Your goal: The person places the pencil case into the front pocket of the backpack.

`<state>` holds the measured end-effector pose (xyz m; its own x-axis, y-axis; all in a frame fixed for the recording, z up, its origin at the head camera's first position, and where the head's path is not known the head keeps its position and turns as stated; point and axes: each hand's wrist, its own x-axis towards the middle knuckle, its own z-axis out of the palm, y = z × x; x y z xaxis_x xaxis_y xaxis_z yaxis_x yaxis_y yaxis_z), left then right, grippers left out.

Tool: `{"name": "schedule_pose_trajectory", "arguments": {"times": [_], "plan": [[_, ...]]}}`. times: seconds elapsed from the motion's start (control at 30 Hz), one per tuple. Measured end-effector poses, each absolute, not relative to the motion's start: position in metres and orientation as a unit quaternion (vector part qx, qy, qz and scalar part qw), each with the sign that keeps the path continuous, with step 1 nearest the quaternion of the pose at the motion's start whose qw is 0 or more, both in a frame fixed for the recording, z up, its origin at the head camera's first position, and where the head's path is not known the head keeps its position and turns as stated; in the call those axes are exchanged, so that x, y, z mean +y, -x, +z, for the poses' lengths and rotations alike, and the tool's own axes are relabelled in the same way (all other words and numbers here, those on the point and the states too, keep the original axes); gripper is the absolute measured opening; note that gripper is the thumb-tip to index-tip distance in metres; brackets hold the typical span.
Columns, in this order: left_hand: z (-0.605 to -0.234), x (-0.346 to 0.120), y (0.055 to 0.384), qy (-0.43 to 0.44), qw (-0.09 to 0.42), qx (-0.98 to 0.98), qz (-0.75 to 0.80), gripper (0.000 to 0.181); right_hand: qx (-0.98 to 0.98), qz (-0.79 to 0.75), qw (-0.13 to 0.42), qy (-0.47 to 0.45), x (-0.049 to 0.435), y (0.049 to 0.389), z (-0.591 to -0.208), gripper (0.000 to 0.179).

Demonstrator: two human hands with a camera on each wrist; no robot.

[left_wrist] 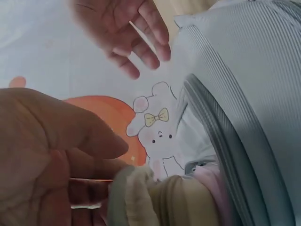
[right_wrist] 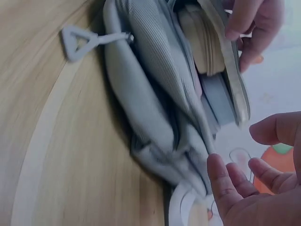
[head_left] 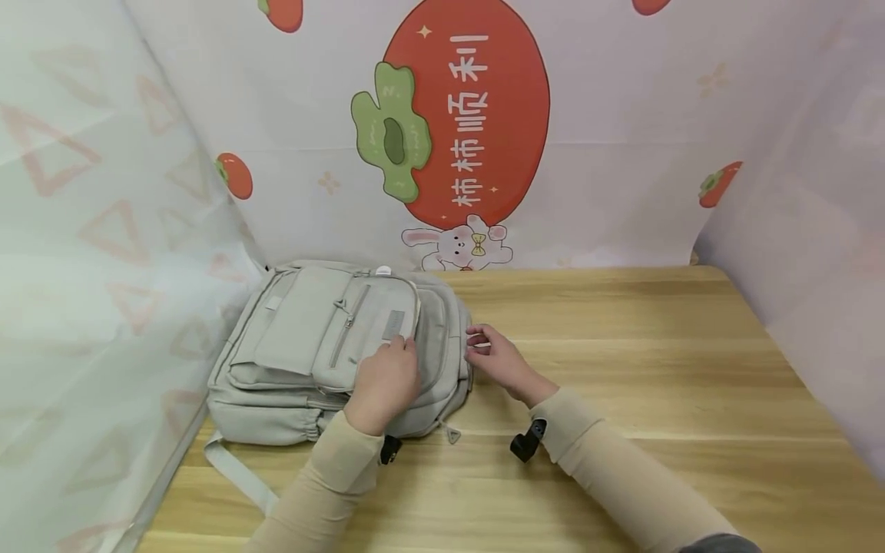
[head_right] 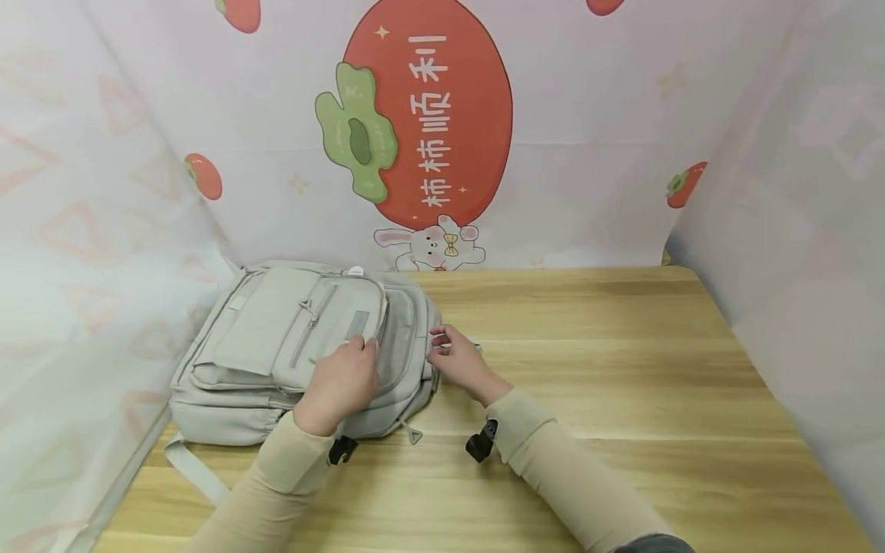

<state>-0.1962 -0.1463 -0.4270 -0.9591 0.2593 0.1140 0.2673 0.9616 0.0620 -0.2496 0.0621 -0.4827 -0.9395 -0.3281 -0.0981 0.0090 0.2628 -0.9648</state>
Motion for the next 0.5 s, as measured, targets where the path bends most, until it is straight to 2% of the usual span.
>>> {"name": "schedule_pose_trajectory", "arguments": {"times": [0.17,0.3,0.4,0.43,0.5], "plan": [[-0.418,-0.144,0.193,0.09,0.06,-0.993,-0.039,0.032,0.799,-0.572,0.152,0.106,0.084,0.254,-0.484,0.047],[-0.41,-0.135,0.196,0.058,0.113,-0.99,-0.063,0.028,0.829,-0.526,0.148,0.121,0.112,0.256,-0.484,0.052],[-0.411,-0.12,0.202,0.08,0.141,-0.983,-0.085,0.036,0.866,-0.462,0.114,0.154,0.135,0.256,-0.482,0.055],[-0.413,-0.114,0.205,0.099,0.137,-0.981,-0.098,0.04,0.882,-0.43,0.094,0.17,0.144,0.255,-0.481,0.055],[-0.418,-0.104,0.211,0.15,0.097,-0.974,-0.136,0.051,0.907,-0.366,0.056,0.2,0.161,0.253,-0.48,0.057]]}}
